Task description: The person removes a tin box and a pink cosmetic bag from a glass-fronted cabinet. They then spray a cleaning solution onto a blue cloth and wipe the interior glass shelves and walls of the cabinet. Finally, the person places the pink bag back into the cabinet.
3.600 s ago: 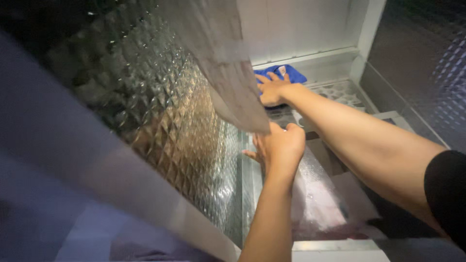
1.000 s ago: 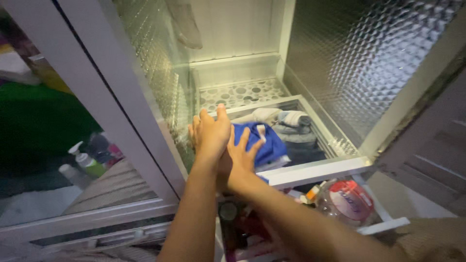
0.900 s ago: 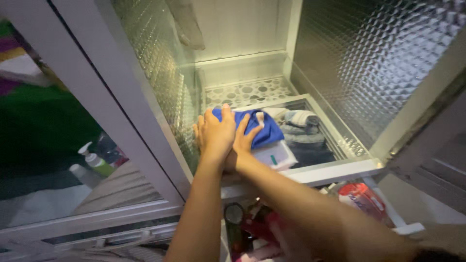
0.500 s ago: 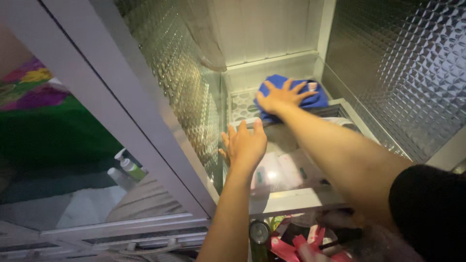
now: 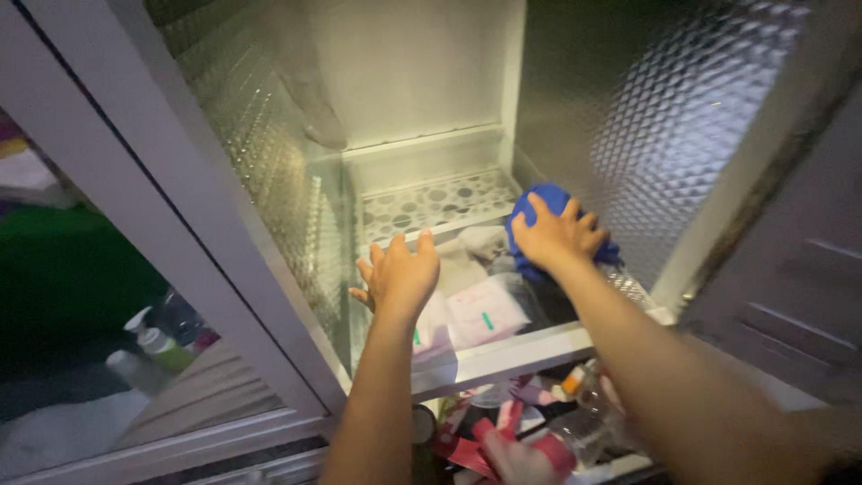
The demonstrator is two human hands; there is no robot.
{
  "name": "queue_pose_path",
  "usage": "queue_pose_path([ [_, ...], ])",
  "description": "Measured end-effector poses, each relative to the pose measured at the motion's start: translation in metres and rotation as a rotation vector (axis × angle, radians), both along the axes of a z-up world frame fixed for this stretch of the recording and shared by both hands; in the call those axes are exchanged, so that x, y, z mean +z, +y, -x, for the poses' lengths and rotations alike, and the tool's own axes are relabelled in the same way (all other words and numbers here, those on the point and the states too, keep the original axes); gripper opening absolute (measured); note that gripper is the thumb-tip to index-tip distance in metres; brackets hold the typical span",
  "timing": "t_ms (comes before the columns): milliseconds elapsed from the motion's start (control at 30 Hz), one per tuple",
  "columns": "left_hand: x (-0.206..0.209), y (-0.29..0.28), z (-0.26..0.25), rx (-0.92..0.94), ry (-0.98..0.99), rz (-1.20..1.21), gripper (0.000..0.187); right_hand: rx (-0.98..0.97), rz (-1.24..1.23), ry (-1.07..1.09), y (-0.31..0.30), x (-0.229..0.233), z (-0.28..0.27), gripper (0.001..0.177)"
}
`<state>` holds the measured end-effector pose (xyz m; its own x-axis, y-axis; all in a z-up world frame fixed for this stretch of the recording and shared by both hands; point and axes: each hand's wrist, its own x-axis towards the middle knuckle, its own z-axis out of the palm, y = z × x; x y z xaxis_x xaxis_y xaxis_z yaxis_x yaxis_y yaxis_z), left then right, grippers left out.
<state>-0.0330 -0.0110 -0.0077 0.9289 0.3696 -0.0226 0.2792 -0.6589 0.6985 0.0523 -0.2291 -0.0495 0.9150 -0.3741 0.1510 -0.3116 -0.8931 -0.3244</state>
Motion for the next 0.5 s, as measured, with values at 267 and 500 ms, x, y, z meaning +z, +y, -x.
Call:
queue_pose_path([
  [267,0.011,-0.013,0.034,-0.053,-0.042,0.024,0.072,0.03,0.038,-0.076,0.011,0.005,0.122,0.068],
  [500,0.02,0.002,0.051,0.006,-0.026,0.002,0.07,0.191,0.067,-0.009,0.068,0.017,0.173,0.077],
])
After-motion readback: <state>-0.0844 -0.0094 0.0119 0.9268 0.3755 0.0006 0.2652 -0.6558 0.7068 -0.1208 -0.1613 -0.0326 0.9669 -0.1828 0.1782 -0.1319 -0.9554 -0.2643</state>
